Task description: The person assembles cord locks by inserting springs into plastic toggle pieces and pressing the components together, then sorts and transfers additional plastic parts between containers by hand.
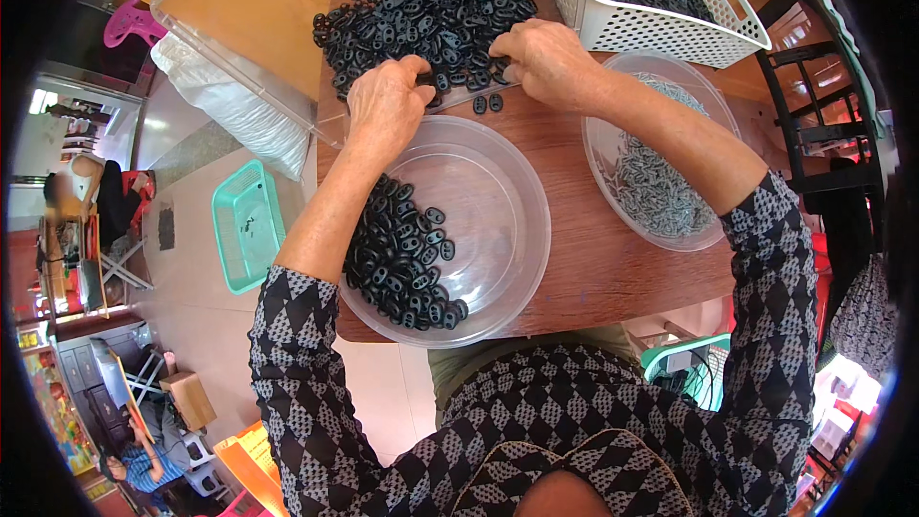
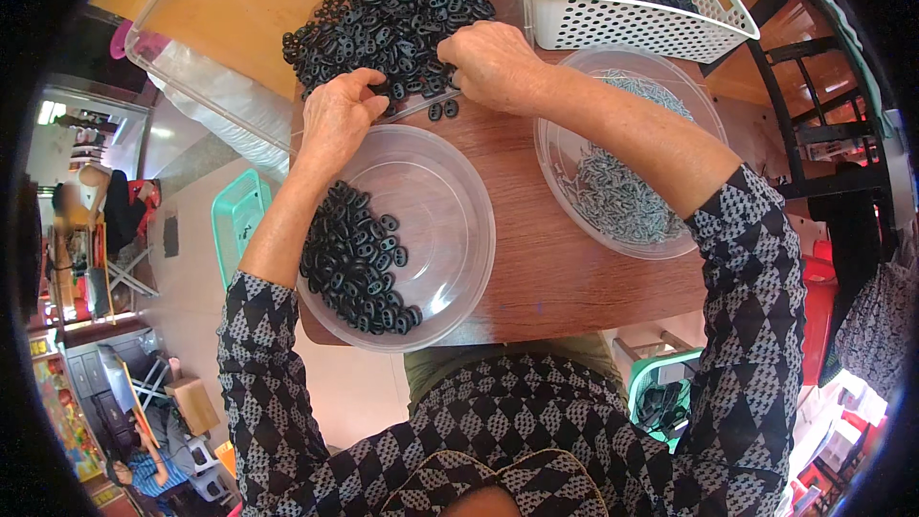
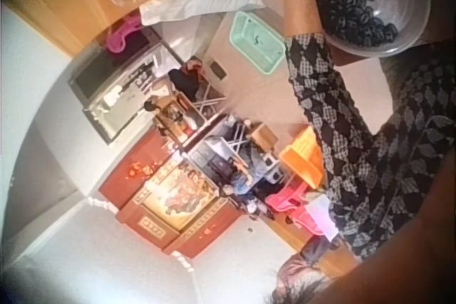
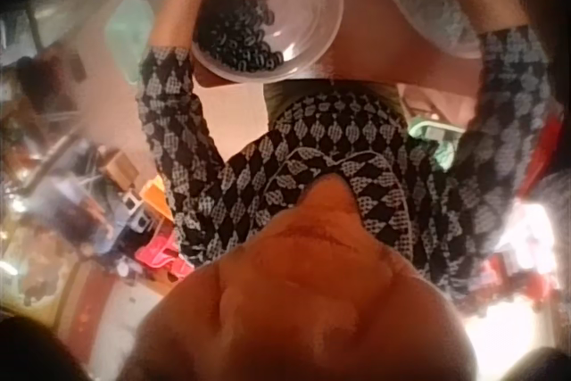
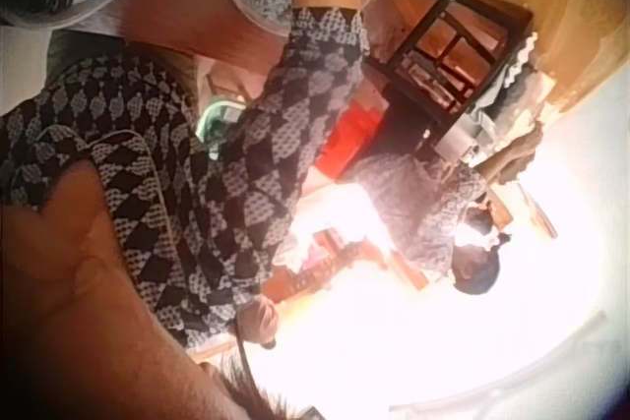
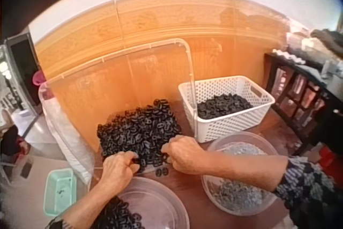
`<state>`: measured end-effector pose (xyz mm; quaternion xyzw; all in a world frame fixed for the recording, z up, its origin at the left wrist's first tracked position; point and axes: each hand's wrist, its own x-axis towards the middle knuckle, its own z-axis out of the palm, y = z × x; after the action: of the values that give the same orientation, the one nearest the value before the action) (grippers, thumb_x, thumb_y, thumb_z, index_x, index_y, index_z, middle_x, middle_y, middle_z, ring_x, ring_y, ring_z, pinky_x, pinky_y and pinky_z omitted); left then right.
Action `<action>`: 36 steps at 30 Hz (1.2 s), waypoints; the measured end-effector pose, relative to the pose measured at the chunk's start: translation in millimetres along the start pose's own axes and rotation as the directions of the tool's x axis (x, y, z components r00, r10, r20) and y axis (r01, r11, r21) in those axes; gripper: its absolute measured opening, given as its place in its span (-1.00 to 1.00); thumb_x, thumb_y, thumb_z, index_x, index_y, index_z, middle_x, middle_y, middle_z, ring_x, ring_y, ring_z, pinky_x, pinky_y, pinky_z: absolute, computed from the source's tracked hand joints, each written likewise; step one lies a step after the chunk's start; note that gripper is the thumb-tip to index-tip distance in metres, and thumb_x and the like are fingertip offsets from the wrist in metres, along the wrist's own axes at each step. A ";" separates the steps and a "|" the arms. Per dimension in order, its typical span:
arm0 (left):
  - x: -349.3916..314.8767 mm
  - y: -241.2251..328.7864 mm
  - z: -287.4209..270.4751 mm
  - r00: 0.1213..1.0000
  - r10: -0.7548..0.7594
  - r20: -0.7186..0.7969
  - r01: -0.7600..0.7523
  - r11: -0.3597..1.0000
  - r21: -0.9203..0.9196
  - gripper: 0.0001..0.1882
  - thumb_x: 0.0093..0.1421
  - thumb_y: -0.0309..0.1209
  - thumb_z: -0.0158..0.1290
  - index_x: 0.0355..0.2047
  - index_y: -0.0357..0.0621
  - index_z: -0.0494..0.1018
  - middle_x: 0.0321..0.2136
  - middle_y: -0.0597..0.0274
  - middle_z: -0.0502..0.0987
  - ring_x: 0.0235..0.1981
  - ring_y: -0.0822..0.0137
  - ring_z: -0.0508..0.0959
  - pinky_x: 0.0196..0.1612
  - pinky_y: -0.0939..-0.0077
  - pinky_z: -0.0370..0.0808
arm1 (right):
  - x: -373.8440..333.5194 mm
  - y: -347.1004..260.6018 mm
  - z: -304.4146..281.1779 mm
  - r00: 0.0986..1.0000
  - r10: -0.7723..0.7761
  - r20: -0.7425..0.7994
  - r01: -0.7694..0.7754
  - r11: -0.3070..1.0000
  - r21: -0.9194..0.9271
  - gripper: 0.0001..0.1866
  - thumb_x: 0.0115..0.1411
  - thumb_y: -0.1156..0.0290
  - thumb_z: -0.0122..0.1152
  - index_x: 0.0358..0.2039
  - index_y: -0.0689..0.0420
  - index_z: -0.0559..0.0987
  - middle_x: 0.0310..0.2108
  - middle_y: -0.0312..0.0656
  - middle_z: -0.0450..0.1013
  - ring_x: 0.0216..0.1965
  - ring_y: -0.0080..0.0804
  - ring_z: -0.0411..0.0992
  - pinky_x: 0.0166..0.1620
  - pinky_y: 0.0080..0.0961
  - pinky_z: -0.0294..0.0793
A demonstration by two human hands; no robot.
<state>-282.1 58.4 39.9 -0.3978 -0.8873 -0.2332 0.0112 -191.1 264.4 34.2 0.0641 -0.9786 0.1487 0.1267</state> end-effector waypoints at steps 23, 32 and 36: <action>15.5 28.7 13.9 0.974 -0.114 0.194 0.100 0.992 0.083 -0.57 -0.20 -0.52 0.21 -0.22 -0.27 0.49 -0.45 0.07 0.58 -0.35 0.15 0.58 -0.26 0.37 0.48 | -18.7 -3.9 5.1 0.957 0.253 0.139 -0.265 0.961 0.076 -0.88 -0.12 0.57 0.08 -0.54 0.33 0.54 -0.45 0.20 0.47 -0.31 0.14 0.47 -0.23 -0.09 0.45; 22.0 38.7 26.4 0.947 -0.048 0.317 0.096 0.986 -0.137 -0.73 -0.11 -0.57 0.02 -0.33 -0.29 0.53 -0.39 -0.18 0.54 -0.26 -0.07 0.54 -0.17 0.18 0.44 | -17.3 -4.8 4.2 0.936 0.279 0.213 -0.312 0.940 0.140 -0.70 -0.30 0.53 0.33 -0.49 0.32 0.47 -0.49 0.09 0.47 -0.35 0.08 0.46 -0.30 -0.20 0.44; 26.1 44.0 33.1 0.936 -0.038 0.350 0.117 0.971 -0.208 -0.72 -0.06 -0.59 -0.08 -0.31 -0.31 0.52 -0.40 -0.20 0.53 -0.26 -0.08 0.54 -0.18 0.19 0.45 | -21.2 0.6 12.0 0.949 0.271 0.162 -0.295 0.944 0.147 -0.68 -0.31 0.53 0.35 -0.48 0.33 0.47 -0.48 0.10 0.47 -0.34 0.07 0.46 -0.30 -0.21 0.44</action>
<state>-263.2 115.9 33.6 -0.3953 -0.8585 -0.2594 -0.1983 -173.7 263.2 17.2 -0.0567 -0.9679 0.2432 0.0294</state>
